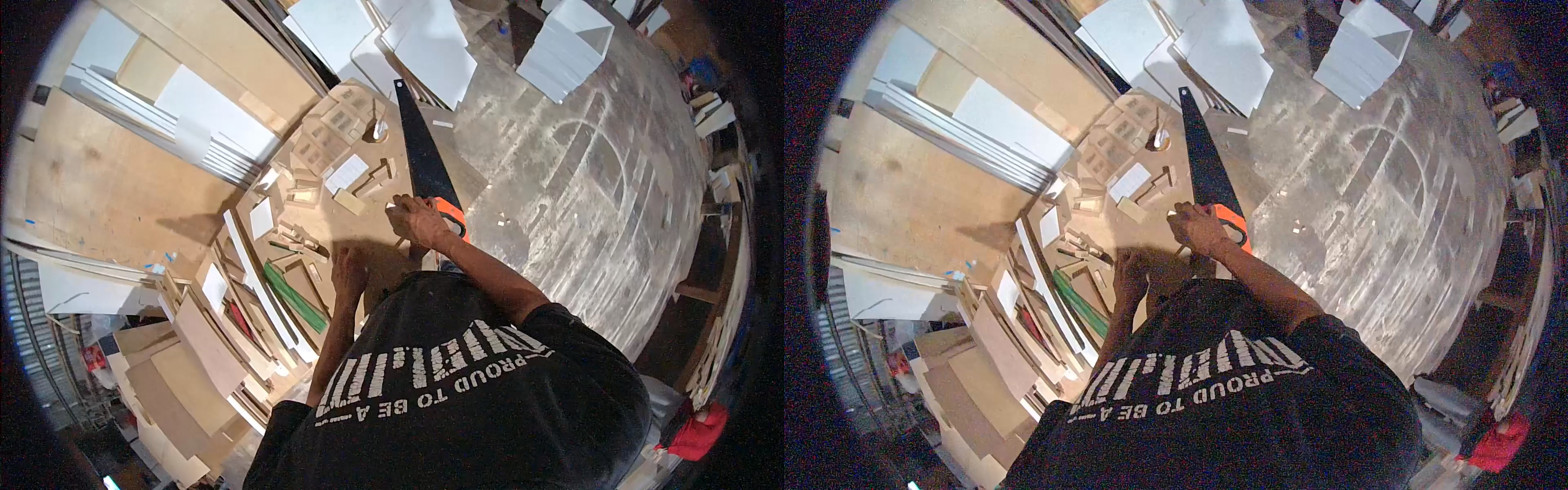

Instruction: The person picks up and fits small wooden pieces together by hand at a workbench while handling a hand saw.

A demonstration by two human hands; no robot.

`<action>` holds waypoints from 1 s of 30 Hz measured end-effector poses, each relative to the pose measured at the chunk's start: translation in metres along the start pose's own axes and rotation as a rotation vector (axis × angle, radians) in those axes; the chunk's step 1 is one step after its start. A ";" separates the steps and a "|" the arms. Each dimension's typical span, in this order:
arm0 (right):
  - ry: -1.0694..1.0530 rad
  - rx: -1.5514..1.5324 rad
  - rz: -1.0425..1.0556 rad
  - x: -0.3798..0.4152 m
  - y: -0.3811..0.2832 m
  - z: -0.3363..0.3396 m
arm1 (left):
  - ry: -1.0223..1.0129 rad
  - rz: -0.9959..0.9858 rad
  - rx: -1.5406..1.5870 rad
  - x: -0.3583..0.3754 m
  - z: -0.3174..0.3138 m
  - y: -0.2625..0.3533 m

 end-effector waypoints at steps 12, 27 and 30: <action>0.253 -0.277 -0.406 -0.026 0.069 0.005 | 0.066 -0.009 0.140 0.033 -0.002 -0.027; 0.085 -0.090 -0.065 -0.022 0.003 -0.012 | 0.186 0.075 0.235 0.074 -0.006 -0.049; 0.092 -0.403 -0.085 -0.026 0.001 -0.007 | 0.188 0.192 0.471 0.079 -0.052 -0.083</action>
Point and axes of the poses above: each hand's wrist, its own x-axis away from the middle knuckle, its own z-axis out of the back of the hand, y = z × x, the point moved 7 cm from there along -x, towards the middle knuckle, and after that the axes turned 8 degrees about z, right-handed, at the moved point
